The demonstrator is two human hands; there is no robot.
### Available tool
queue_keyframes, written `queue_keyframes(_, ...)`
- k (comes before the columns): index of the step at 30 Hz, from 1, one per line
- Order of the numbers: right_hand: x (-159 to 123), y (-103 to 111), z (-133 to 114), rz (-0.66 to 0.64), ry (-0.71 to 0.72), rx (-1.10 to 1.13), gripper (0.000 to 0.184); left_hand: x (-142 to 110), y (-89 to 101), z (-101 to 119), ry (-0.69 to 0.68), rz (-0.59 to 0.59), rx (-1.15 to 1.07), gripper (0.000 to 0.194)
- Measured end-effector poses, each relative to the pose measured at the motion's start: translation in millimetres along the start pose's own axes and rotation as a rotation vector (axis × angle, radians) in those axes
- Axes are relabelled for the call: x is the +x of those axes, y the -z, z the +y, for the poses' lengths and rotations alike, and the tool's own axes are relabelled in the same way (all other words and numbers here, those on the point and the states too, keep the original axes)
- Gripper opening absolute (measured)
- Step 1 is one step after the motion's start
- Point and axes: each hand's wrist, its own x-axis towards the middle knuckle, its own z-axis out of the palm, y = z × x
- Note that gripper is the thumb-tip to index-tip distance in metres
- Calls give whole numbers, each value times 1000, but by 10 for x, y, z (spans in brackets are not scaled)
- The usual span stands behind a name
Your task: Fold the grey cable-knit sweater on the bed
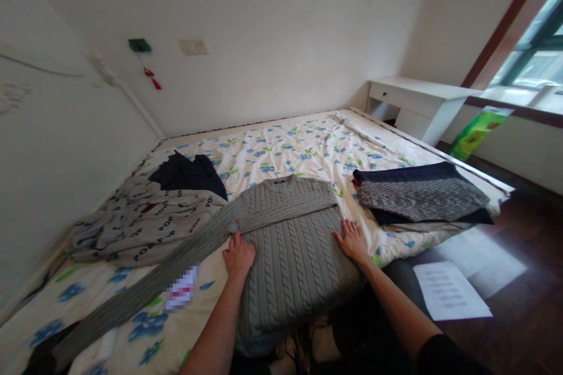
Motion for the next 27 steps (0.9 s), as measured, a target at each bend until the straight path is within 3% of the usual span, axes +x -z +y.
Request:
queue_keyframes(4,-86,166,241,24,49,97,65,33,15,-65,7,-36,-76,64)
queue_keyframes(7,-139,273,399,39,12,301,51,-56,-5,-201,37,32,-201,64)
queue_keyframes(10,-180,322,483,-100,-114,529,49,-246,-35,-430,210,90,-346,70)
queue_keyframes(13,-198,338,494,-266,-160,667,46,-478,-49,-706,307,-25,-538,60)
queue_keyframes(17,-171,372,532,-268,-123,531,28,-816,-19,-1010,318,-140,-673,25)
queue_keyframes(22,-157,311,596,-112,-189,259,27,-1207,100,-1160,444,-177,-786,39)
queue_keyframes(25,-229,211,552,-59,-201,237,36,-1363,201,-1358,532,-97,-910,37)
queue_keyframes(27,-296,151,499,-14,-203,256,42,-1437,286,-1618,633,6,-1025,33)
